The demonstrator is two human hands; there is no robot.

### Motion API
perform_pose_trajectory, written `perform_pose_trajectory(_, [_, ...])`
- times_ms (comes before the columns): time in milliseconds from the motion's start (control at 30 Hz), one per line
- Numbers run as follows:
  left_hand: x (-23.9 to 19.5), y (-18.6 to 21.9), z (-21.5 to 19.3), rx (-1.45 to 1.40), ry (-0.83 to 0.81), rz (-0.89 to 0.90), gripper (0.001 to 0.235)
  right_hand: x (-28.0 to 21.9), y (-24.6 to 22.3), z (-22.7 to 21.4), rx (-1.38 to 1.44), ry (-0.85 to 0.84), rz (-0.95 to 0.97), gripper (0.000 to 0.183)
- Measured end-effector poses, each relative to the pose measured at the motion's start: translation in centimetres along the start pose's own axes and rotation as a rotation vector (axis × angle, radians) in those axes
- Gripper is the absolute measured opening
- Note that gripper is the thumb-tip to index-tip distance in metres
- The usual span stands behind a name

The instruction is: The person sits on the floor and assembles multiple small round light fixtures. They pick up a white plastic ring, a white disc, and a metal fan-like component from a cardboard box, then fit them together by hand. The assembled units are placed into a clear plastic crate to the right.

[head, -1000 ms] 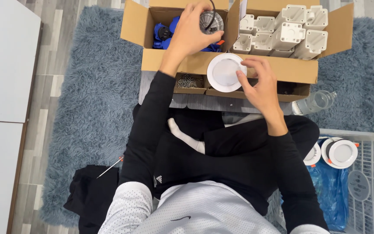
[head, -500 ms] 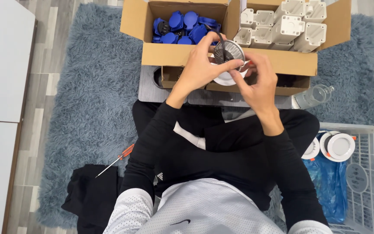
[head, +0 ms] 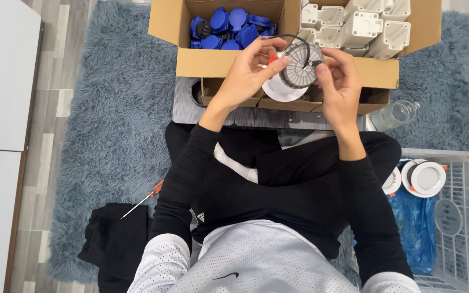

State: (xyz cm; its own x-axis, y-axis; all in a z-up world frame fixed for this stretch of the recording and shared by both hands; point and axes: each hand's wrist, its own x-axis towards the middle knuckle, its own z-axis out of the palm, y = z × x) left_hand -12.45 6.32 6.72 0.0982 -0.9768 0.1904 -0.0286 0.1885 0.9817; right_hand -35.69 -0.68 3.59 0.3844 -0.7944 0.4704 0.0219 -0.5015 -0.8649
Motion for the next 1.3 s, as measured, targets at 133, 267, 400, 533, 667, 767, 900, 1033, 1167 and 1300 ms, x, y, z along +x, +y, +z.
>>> perform_pose_trajectory(133, [0.5, -1.3, 0.3, -0.055, -0.010, -0.021, 0.038, 0.4, 0.7, -0.2, 0.008, 0.009, 0.073, 0.027])
perform_pose_trajectory(267, [0.7, -1.6, 0.3, -0.007, -0.038, -0.014, 0.042, 0.7, 0.9, -0.4, 0.029, -0.007, 0.135, 0.030])
perform_pose_trajectory(400, [1.0, -1.1, -0.1, 0.094, -0.070, -0.032, 0.037, 1.0, 1.3, -0.9, -0.048, -0.060, 0.095, 0.030])
perform_pose_trajectory(533, [1.3, -0.6, -0.5, 0.160, -0.075, -0.045, 0.037, 1.0, 1.1, -1.0, -0.161, -0.096, 0.079, 0.035])
perform_pose_trajectory(667, [1.5, -0.3, -0.8, 0.297, -0.079, -0.044, 0.042, 1.1, 0.9, -1.0, -0.234, -0.126, 0.068, 0.035])
perform_pose_trajectory(767, [2.0, -0.8, -1.0, 0.348, -0.086, -0.039, 0.043, 1.1, 1.2, -1.0, -0.257, -0.143, 0.084, 0.036])
perform_pose_trajectory(900, [2.4, -1.4, -1.3, 0.404, -0.083, -0.007, 0.041, 1.2, 1.0, -1.0, -0.333, -0.168, 0.080, 0.039])
perform_pose_trajectory(1033, [2.4, -1.5, -1.2, 0.447, -0.075, -0.048, 0.043, 0.9, 1.8, -1.0, -0.393, -0.185, 0.083, 0.038])
perform_pose_trajectory(1167, [2.3, -2.1, -1.5, 0.579, -0.098, -0.063, 0.045, 0.8, 2.5, -0.7, -0.485, -0.227, 0.060, 0.039])
perform_pose_trajectory(1300, [2.3, -3.4, -2.0, 0.663, -0.110, -0.061, 0.043, 0.4, 4.0, -0.3, -0.512, -0.252, -0.040, 0.038])
